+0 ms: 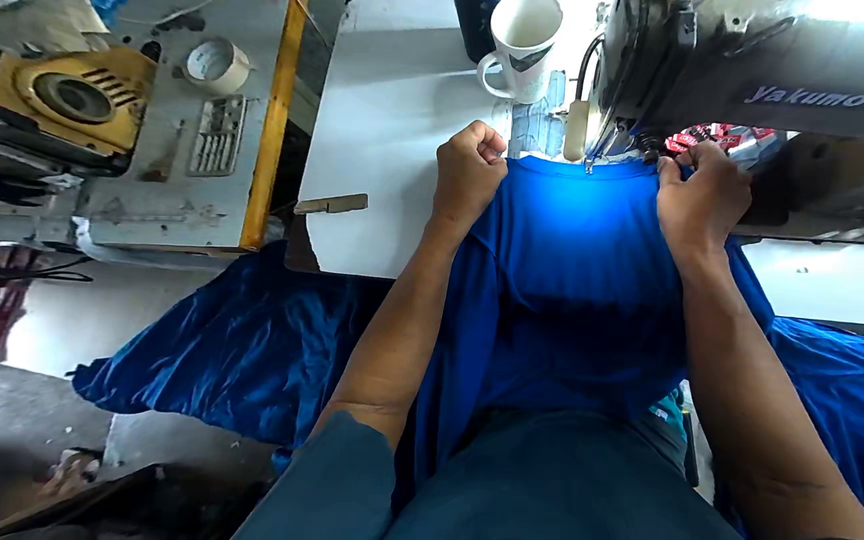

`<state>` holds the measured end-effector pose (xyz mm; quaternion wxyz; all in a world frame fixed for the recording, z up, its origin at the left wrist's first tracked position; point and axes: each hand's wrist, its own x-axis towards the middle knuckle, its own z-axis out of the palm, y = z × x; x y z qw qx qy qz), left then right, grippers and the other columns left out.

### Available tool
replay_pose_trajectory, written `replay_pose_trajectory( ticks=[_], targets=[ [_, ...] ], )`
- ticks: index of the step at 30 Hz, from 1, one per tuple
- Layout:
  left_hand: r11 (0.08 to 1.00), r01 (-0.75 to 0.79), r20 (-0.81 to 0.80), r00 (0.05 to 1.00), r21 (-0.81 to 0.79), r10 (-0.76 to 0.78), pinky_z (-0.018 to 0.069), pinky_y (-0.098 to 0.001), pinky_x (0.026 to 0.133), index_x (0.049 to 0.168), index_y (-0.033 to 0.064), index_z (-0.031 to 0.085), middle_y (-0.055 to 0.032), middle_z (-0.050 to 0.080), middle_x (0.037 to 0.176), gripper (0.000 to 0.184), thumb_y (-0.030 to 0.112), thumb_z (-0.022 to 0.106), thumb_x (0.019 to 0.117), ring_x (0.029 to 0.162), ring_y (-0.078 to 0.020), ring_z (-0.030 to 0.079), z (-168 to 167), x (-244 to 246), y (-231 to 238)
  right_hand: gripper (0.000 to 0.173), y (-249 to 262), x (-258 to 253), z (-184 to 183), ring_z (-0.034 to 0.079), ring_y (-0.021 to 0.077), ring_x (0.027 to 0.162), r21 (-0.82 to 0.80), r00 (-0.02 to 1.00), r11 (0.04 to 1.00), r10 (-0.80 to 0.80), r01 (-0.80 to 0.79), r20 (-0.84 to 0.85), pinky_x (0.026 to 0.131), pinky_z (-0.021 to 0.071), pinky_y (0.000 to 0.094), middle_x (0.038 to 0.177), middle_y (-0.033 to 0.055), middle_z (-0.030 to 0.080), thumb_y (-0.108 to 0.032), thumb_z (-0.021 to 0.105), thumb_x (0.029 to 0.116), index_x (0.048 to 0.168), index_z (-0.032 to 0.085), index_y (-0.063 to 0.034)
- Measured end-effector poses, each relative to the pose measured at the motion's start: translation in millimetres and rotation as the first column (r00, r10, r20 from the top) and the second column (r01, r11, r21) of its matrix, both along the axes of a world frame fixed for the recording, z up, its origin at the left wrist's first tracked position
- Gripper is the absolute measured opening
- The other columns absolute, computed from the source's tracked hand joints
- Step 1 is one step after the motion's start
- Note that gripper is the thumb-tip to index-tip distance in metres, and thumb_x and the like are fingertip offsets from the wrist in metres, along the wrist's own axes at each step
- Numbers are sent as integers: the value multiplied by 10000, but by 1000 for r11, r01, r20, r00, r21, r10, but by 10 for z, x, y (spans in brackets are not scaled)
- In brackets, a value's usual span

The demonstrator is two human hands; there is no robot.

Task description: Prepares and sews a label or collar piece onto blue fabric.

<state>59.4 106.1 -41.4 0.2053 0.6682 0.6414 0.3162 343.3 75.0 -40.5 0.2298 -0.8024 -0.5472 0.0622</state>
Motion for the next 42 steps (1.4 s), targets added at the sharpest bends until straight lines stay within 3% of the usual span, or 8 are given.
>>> replay_pose_trajectory(
  ticks=[4, 7, 10, 12, 14, 16, 19, 42],
  targets=[
    [999, 2, -47, 999, -45, -4, 575, -300, 760, 1124, 75, 687, -50, 703, 990, 216, 138, 710, 918, 823, -116, 678, 78, -20, -109, 360, -15, -5, 8, 694, 416, 1001, 1, 1000, 1000, 19, -19, -12, 806, 500, 654, 1012, 188, 732, -405, 582, 1005, 1065, 711, -74],
    [996, 20, -173, 985, 91, -4, 533, -395, 982, 1223, 89, 689, -95, 648, 1269, 261, 166, 649, 977, 1159, -234, 623, 151, 34, -346, 373, -50, 10, 5, 693, 417, 999, 19, 999, 999, 44, -44, -18, 800, 502, 655, 1035, 198, 726, -411, 579, 1006, 1084, 712, -71],
    [921, 298, -236, 942, 250, -240, 467, -415, 1102, 1235, 83, 723, -89, 640, 1374, 287, 152, 516, 1049, 1307, -251, 571, 76, 194, -579, 414, -281, 27, 38, 643, 426, 1068, 121, 988, 981, 155, -152, -17, 807, 524, 621, 1251, 239, 611, -419, 567, 1041, 1260, 658, -79],
    [846, 492, -303, 854, 207, -422, 418, -460, 1146, 1325, 127, 692, -68, 582, 1475, 339, 232, 489, 1074, 1398, -247, 502, -87, 251, -634, 380, -464, -3, 70, 667, 382, 1019, 251, 963, 930, 261, -269, 64, 751, 562, 543, 1285, 223, 597, -375, 569, 1057, 1297, 649, -92],
    [841, 528, -393, 804, 123, -447, 390, -504, 1114, 1429, 186, 619, -33, 509, 1560, 409, 336, 437, 1094, 1451, -239, 439, -197, 251, -676, 302, -553, -28, 49, 687, 345, 957, 271, 903, 862, 414, -429, 116, 708, 578, 512, 1281, 193, 624, -248, 553, 1064, 1273, 687, -77],
    [866, 494, -435, 799, 81, -415, 370, -511, 1119, 1485, 216, 567, -1, 462, 1598, 455, 385, 400, 1097, 1474, -226, 403, -228, 232, -684, 313, -587, 2, -30, 692, 332, 902, 156, 848, 834, 509, -529, 152, 638, 567, 520, 1342, 143, 614, -246, 554, 1059, 1312, 688, -118],
    [889, 452, -450, 809, 67, -378, 370, -509, 1097, 1495, 212, 556, 23, 451, 1608, 480, 412, 395, 1090, 1472, -221, 402, -223, 236, -684, 376, -577, 85, -111, 688, 346, 830, 30, 829, 842, 523, -538, 200, 565, 525, 550, 1418, 115, 580, -326, 562, 1057, 1393, 649, -180],
    [925, 379, -473, 823, 43, -315, 363, -515, 1054, 1525, 209, 519, 89, 433, 1617, 525, 459, 364, 1090, 1461, -215, 399, -212, 359, -625, 420, -482, 114, -115, 668, 315, 816, 4, 862, 888, 445, -459, 242, 559, 503, 512, 1428, 105, 555, -409, 529, 1061, 1440, 612, -251]
  ],
)
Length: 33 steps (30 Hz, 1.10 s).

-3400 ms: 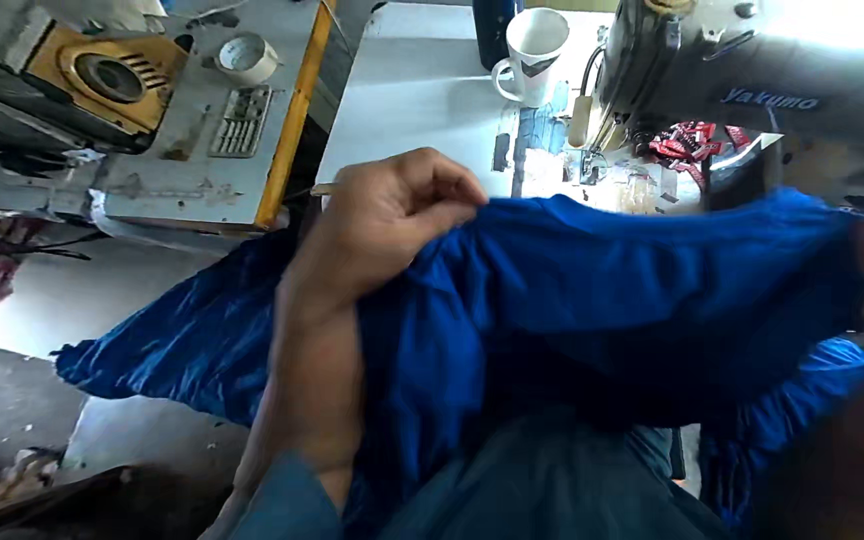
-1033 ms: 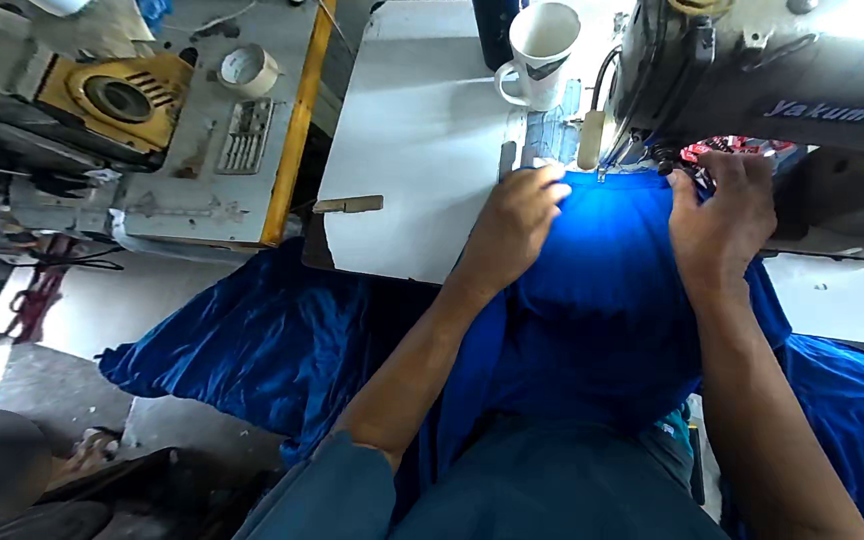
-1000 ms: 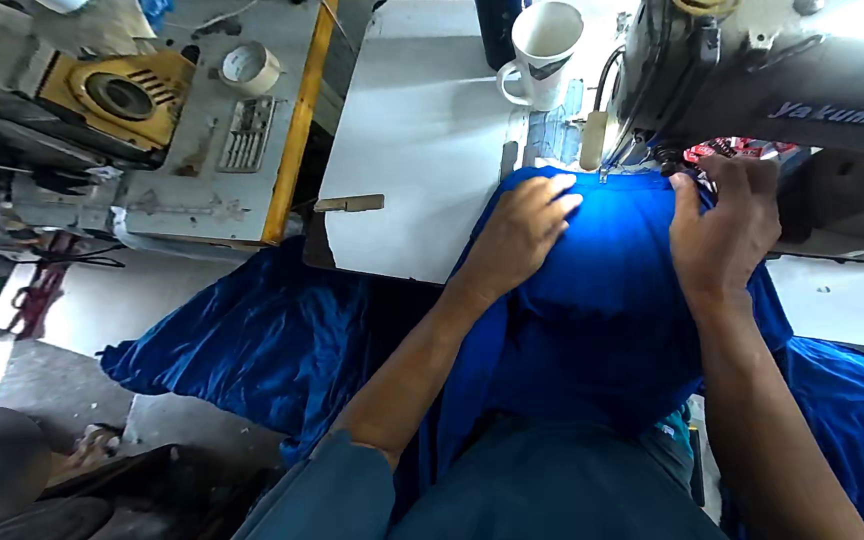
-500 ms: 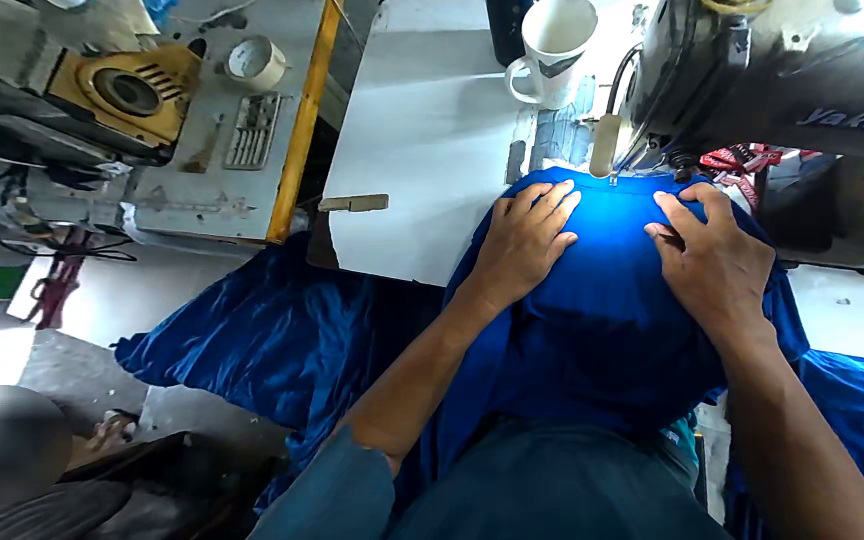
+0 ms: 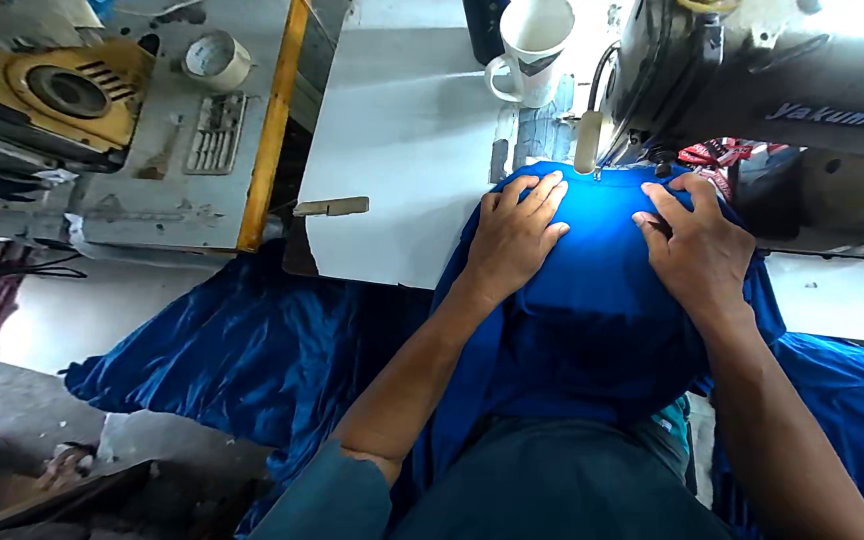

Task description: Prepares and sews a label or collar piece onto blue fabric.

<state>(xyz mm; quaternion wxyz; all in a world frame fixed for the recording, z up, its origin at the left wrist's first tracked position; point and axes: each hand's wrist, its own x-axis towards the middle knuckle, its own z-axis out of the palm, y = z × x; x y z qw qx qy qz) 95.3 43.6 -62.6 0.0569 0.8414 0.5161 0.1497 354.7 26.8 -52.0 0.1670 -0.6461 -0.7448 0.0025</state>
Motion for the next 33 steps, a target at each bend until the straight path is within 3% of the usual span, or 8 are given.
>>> replay_pose_trajectory(
  ticks=[9, 15, 18, 22, 24, 27, 31, 33],
  targets=[
    [1000, -10, -40, 999, -3, 9, 371, -560, 1042, 1564, 214, 460, 85, 386, 1645, 543, 452, 307, 1100, 1479, -237, 374, -20, 62, 40, 419, -86, -27, 38, 675, 318, 817, 16, 1000, 1000, -16, 17, -24, 564, 529, 507, 1437, 127, 545, -375, 581, 1048, 1442, 615, -238],
    [999, -4, 0, 1000, 36, 4, 361, -556, 1065, 1523, 241, 521, 89, 420, 1624, 526, 473, 326, 1092, 1470, -245, 389, -53, 36, 8, 347, -93, 60, 50, 701, 290, 950, 76, 993, 997, 10, -1, -120, 692, 583, 492, 1329, 107, 632, -339, 640, 1027, 1328, 693, -176],
    [999, -4, 71, 998, 50, 1, 363, -543, 1076, 1453, 241, 602, 75, 488, 1577, 481, 459, 388, 1082, 1450, -234, 421, -54, 28, -7, 233, 67, 210, 223, 708, 316, 1000, 125, 971, 982, -110, 139, -211, 811, 589, 524, 1162, 141, 708, -249, 606, 1029, 1138, 757, -110],
    [999, -8, 164, 987, 33, 2, 371, -533, 1090, 1374, 200, 668, 36, 519, 1552, 421, 407, 466, 1069, 1439, -237, 437, -32, -4, -60, 332, 439, 445, 349, 660, 402, 1141, -69, 920, 939, -345, 338, -187, 946, 509, 641, 1212, 205, 698, -314, 571, 1025, 1186, 741, -77],
    [999, -11, 181, 983, 34, 4, 378, -526, 1087, 1362, 193, 676, 35, 527, 1543, 407, 394, 482, 1065, 1433, -232, 444, -31, -12, -60, 398, 568, 478, 320, 654, 442, 1152, -84, 922, 932, -361, 353, -137, 937, 490, 674, 1196, 227, 710, -388, 585, 1018, 1199, 743, -71],
    [1000, -13, 203, 979, 26, 8, 377, -514, 1090, 1357, 202, 680, 42, 531, 1539, 397, 394, 500, 1060, 1431, -224, 445, -44, -20, -64, 327, 647, 476, 255, 664, 460, 1119, -99, 942, 943, -325, 316, -84, 907, 489, 696, 1156, 236, 718, -310, 603, 1013, 1170, 743, -60],
    [1000, -15, 227, 974, 18, 11, 382, -501, 1088, 1337, 202, 695, 54, 540, 1529, 377, 381, 519, 1056, 1422, -210, 452, -50, -51, -50, 313, 523, 549, 346, 672, 382, 1084, -135, 900, 948, -317, 289, -298, 944, 501, 649, 1116, 181, 725, -321, 633, 988, 1133, 742, -67],
    [999, -8, 267, 964, 45, -4, 390, -490, 1093, 1287, 177, 723, 36, 573, 1496, 332, 330, 545, 1052, 1401, -211, 480, -67, -55, -53, 297, 362, 581, 408, 678, 301, 1012, -141, 848, 950, -312, 279, -428, 921, 532, 566, 1066, 154, 715, -304, 678, 966, 1113, 731, -52]
  ],
)
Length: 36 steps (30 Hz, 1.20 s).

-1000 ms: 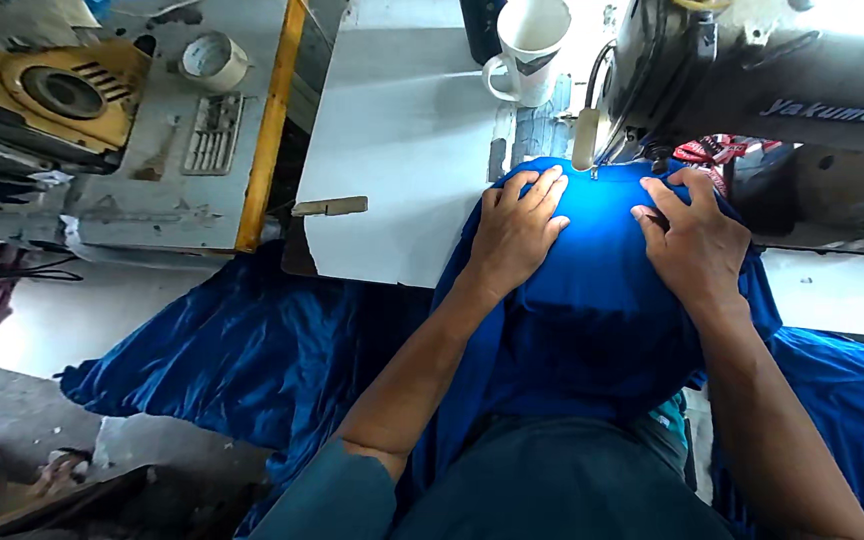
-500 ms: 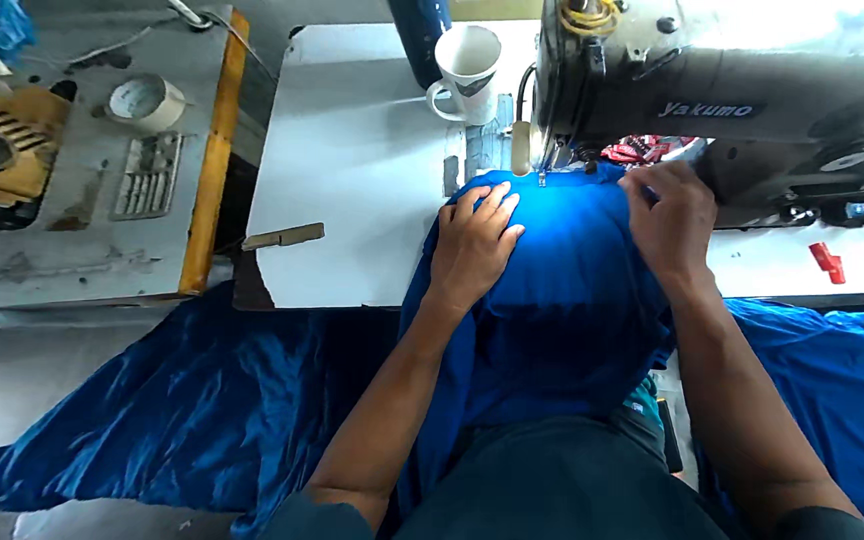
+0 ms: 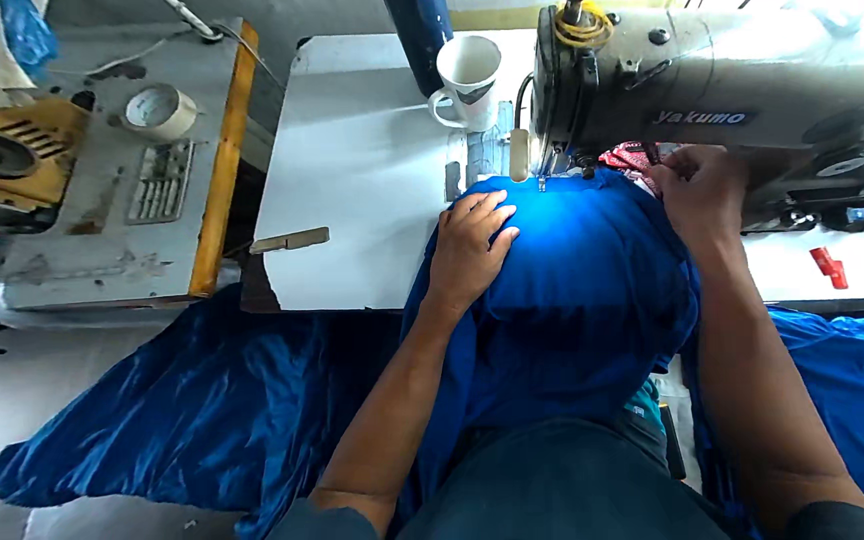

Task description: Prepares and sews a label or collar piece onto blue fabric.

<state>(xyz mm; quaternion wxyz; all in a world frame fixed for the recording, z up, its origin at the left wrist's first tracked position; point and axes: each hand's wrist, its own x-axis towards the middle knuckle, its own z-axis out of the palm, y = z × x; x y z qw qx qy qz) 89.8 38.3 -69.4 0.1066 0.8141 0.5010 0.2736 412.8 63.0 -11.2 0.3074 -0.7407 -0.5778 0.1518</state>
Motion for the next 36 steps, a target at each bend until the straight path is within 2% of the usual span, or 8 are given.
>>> replay_pose_trajectory(
  ticks=[2, 5, 10, 20, 22, 24, 30, 36],
  targets=[
    [996, 11, 114, 993, 86, -21, 443, -451, 1095, 1195, 121, 758, -13, 659, 1388, 248, 219, 603, 1028, 1311, -218, 576, 46, 62, -37, 251, -244, -13, 52, 667, 172, 812, 48, 984, 999, 20, -12, -176, 751, 574, 413, 935, 76, 702, -296, 720, 944, 1065, 715, -77],
    [978, 99, 273, 951, 183, -147, 522, -379, 1039, 1193, 58, 746, -87, 693, 1303, 235, 137, 677, 983, 1210, -219, 640, 232, 314, -206, 150, -655, -319, 99, 462, 84, 461, 56, 873, 996, 87, -69, -481, 411, 399, 262, 687, -9, 584, -295, 708, 940, 962, 694, -148],
    [955, 191, 351, 899, 228, -264, 568, -339, 907, 1234, 47, 735, -98, 721, 1212, 263, 73, 666, 981, 1059, -191, 682, 208, 743, -377, 63, -856, -850, -38, 505, 85, 497, 95, 731, 977, 207, -192, -650, 439, 418, 238, 675, 5, 621, -130, 725, 928, 888, 712, -84],
    [897, 225, 818, 535, -380, 212, 622, -312, 650, 1095, 6, 683, -114, 745, 907, 179, 6, 731, 922, 723, -180, 718, 297, 494, -252, 210, -660, -826, -175, 369, 75, 425, 154, 684, 930, 352, -334, -639, 370, 312, 214, 767, 7, 622, -234, 587, 1052, 1201, 716, -160],
    [883, 232, 840, 473, -408, 264, 637, -339, 670, 1057, -25, 703, -131, 758, 890, 149, -1, 737, 914, 735, -205, 737, 245, 524, -117, 166, -619, -890, -204, 481, 81, 492, 145, 713, 918, 380, -370, -589, 422, 395, 223, 823, 5, 682, -209, 638, 1028, 1153, 734, -156],
    [893, 201, 823, 507, -403, 257, 639, -341, 668, 1046, -22, 702, -121, 759, 882, 140, 9, 738, 915, 730, -199, 738, 231, 531, -62, 131, -560, -934, -265, 624, 102, 631, 122, 780, 936, 342, -329, -524, 547, 515, 277, 889, 6, 733, -160, 677, 994, 1100, 752, -138],
    [969, 25, 509, 854, -248, 108, 607, -247, 759, 1090, 90, 733, -1, 738, 1009, 142, 127, 708, 956, 828, -65, 699, 277, 443, -98, 157, -522, -880, -276, 538, 79, 493, 59, 615, 976, 178, -208, -768, 408, 396, 195, 890, 51, 753, -147, 588, 1050, 1106, 710, -65],
    [989, 79, 237, 970, -126, -48, 565, -337, 764, 1073, 157, 752, -18, 682, 1051, 157, 201, 764, 923, 885, -137, 651, 139, 531, -136, 155, -538, -890, -279, 513, 61, 439, 48, 588, 979, 157, -197, -793, 351, 343, 180, 817, 59, 741, -142, 582, 1053, 1091, 705, -57]
  ],
)
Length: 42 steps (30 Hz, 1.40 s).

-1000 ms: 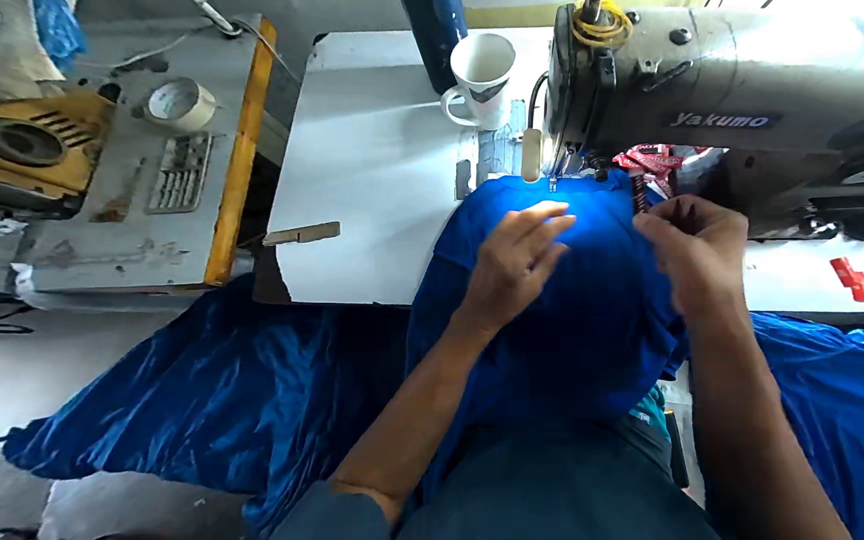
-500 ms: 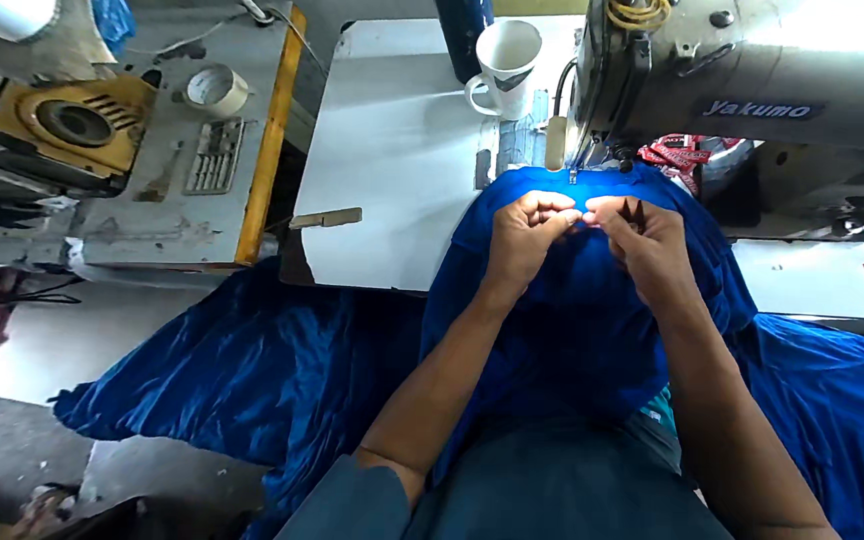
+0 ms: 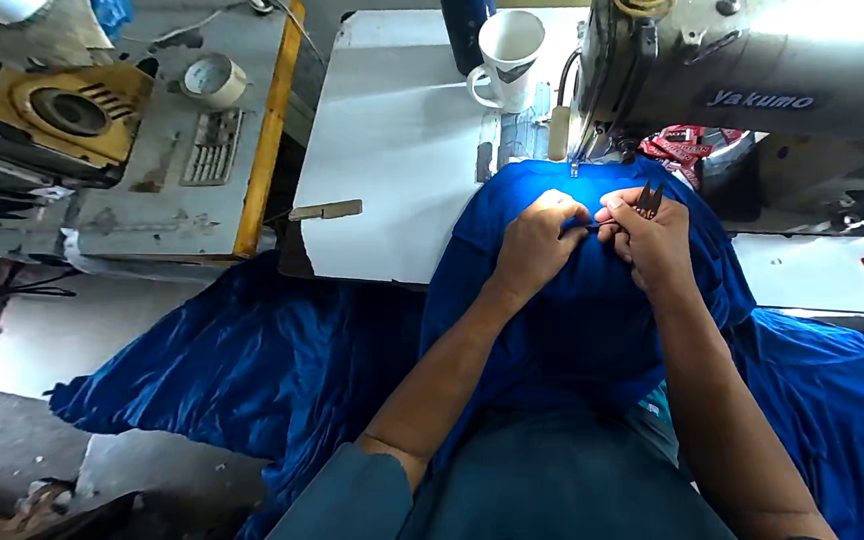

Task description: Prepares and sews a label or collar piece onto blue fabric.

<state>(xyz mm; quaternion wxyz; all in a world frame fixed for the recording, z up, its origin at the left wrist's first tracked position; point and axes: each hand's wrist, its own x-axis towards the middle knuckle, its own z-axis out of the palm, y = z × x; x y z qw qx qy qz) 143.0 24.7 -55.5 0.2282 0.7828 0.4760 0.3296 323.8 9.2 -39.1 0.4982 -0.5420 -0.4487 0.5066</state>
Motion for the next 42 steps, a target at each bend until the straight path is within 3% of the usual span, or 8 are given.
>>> replay_pose_trajectory(
  ticks=[8, 11, 19, 23, 27, 30, 35, 42],
  targets=[
    [997, -33, 233, 971, -69, 48, 545, -215, 661, 978, 130, 758, 26, 685, 914, 67, 173, 711, 957, 740, -41, 625, 118, -37, 78, 262, -32, 116, 78, 484, 50, 426, 11, 993, 999, 48, -47, -112, 338, 305, 169, 854, 81, 746, -220, 528, 1087, 1109, 725, -48],
    [971, 12, 255, 966, -240, 52, 529, -242, 632, 934, 130, 730, 43, 696, 854, 120, 214, 666, 992, 696, -47, 623, 163, -82, 119, 334, -65, 138, 81, 456, 36, 398, 0, 989, 995, 96, -97, -115, 330, 274, 161, 899, 80, 770, -319, 479, 1107, 1139, 713, -83],
    [956, 18, 294, 953, -292, 72, 521, -254, 622, 894, 126, 721, 39, 674, 772, 123, 186, 665, 985, 683, -61, 623, 170, -112, 139, 487, -6, 133, 109, 491, 50, 418, -54, 972, 992, 99, -113, -213, 332, 326, 175, 863, 68, 750, -414, 379, 1123, 1111, 697, -44],
    [999, 23, 242, 970, -44, -11, 543, -216, 646, 1004, 93, 744, 28, 701, 827, 101, 139, 654, 996, 700, -28, 633, 148, -108, 114, 462, 13, 117, 130, 554, 71, 458, -107, 961, 989, 69, -102, -269, 347, 366, 180, 820, 90, 744, -394, 432, 1113, 1097, 722, -35],
    [980, 25, 177, 982, 200, -61, 577, -237, 706, 1062, 58, 766, -35, 728, 906, 136, 97, 656, 991, 778, -65, 673, 72, -101, 93, 240, 38, 77, 150, 621, 77, 501, -96, 935, 992, 43, -81, -353, 347, 387, 173, 863, 134, 767, -171, 557, 1068, 1062, 728, -2],
    [984, 3, 259, 964, 178, -50, 607, -253, 728, 1094, 29, 756, -50, 741, 946, 146, 82, 667, 991, 794, -84, 697, 45, -89, 80, 138, -21, 43, 113, 625, 55, 530, 30, 959, 995, 98, -93, -266, 354, 368, 156, 910, 120, 775, -54, 616, 1018, 1083, 728, -6],
    [969, 53, 603, 791, -242, 107, 631, -331, 667, 1247, -13, 622, -99, 765, 968, 236, 30, 557, 1024, 795, -196, 743, 114, -64, 79, 197, -125, -6, -1, 685, 116, 584, 281, 996, 955, 92, -91, 12, 452, 519, 200, 928, 93, 780, -24, 659, 988, 1183, 661, -54],
    [957, -44, 585, 783, -285, 210, 624, -321, 617, 1146, 23, 628, -72, 736, 867, 234, 31, 711, 928, 711, -179, 720, 90, -5, 126, 267, -167, -98, -21, 686, 138, 579, 267, 979, 956, 73, -124, 193, 471, 564, 241, 916, 50, 768, -42, 714, 957, 1194, 605, -96]
  ],
)
